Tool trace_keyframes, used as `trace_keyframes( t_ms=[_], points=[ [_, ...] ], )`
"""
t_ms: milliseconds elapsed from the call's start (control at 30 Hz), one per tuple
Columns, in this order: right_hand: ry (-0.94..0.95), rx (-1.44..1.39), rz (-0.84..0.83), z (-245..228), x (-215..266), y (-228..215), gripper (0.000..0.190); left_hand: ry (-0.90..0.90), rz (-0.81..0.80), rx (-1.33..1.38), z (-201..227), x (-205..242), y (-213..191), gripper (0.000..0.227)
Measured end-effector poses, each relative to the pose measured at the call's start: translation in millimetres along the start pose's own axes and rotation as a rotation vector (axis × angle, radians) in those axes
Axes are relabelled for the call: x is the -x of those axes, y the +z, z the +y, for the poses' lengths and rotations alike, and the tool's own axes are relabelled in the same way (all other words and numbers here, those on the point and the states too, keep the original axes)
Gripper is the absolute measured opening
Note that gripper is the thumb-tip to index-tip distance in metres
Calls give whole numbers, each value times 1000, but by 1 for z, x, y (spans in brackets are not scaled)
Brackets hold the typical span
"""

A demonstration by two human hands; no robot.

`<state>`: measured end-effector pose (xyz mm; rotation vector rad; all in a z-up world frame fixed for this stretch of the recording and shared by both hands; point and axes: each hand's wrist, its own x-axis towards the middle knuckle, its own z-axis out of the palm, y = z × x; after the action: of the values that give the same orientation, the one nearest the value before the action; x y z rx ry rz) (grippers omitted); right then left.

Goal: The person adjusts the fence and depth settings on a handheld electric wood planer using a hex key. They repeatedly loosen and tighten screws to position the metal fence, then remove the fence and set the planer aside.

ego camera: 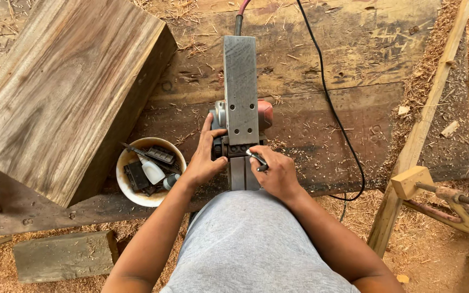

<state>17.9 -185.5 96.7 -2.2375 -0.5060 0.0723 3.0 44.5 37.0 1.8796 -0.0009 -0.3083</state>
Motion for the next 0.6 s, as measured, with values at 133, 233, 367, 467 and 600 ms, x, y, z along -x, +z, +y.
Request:
trace_keyframes(
  t_ms=[133, 233, 367, 467, 600],
  points=[
    [-15, 34, -56, 1, -1, 2, 25, 0, 51, -15, -3, 0, 6, 63],
    [-122, 35, -21, 1, -5, 0, 22, 18, 106, -29, -4, -2, 13, 59],
    [-295, -10, 60, 1, -11, 1, 19, 73, 155, -36, -4, -3, 16, 59],
    [-229, 22, -41, 1, -13, 6, 17, 36, 138, -45, -5, 1, 16, 59],
    [-286, 42, 41, 2, -21, 8, 17, 25, 145, -49, 0, -3, 14, 59]
  ],
)
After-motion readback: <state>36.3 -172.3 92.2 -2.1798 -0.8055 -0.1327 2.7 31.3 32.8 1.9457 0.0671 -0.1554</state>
